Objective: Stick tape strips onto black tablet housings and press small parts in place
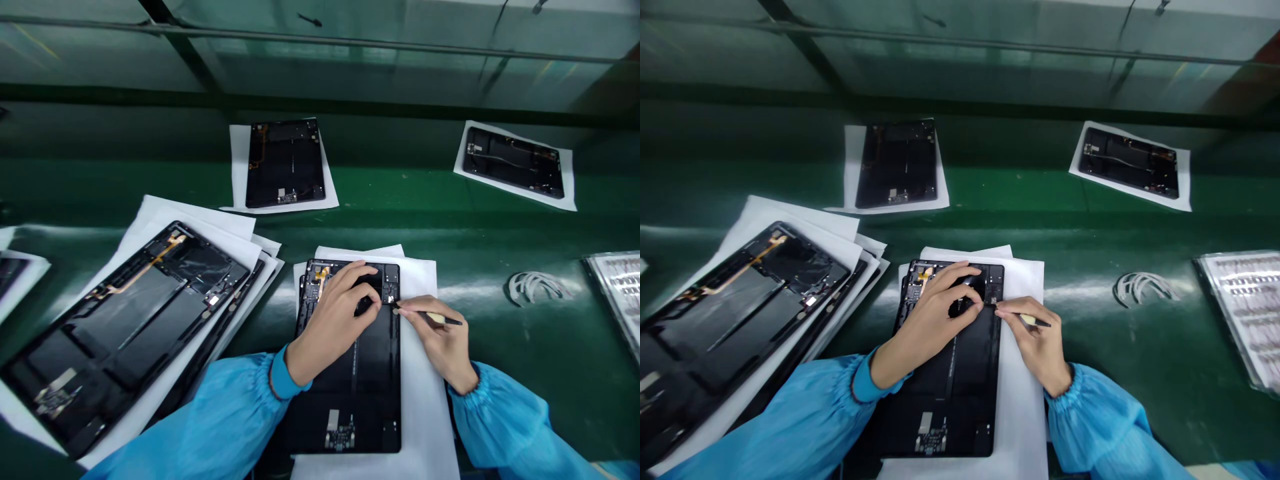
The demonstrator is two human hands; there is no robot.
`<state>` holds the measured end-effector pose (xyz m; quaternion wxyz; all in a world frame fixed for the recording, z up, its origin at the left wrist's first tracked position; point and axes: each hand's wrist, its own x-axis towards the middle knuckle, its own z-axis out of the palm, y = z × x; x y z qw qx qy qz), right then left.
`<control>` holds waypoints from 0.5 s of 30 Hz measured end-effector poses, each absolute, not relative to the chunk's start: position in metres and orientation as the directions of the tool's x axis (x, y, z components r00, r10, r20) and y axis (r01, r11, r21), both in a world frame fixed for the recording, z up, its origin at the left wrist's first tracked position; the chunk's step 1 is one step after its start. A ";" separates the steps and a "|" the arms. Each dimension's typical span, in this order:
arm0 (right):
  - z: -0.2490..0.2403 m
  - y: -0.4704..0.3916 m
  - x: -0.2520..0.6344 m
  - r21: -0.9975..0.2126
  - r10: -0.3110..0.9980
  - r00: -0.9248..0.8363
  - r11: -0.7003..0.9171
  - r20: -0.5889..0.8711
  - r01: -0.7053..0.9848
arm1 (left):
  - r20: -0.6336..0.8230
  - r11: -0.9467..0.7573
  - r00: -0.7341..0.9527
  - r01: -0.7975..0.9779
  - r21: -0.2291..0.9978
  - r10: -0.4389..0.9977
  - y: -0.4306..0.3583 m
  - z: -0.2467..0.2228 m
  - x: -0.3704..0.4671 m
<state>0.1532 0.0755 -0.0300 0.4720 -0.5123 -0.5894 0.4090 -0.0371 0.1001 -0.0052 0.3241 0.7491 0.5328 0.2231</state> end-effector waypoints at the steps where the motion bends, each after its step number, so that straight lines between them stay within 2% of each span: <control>1: -0.030 0.075 0.155 -0.964 0.990 -0.030 0.139 0.135 0.227 | -0.010 -0.222 0.332 0.654 0.723 0.943 0.100 -0.005 -0.037; 8: -0.033 0.069 0.167 -0.949 0.993 0.012 0.111 0.120 0.296 | 0.002 -0.225 0.326 0.648 0.727 0.945 0.099 -0.008 -0.036; 15: -0.036 0.065 0.167 -0.931 0.977 0.054 0.177 0.204 0.319 | 0.050 -0.251 0.316 0.640 0.726 0.948 0.098 -0.011 -0.033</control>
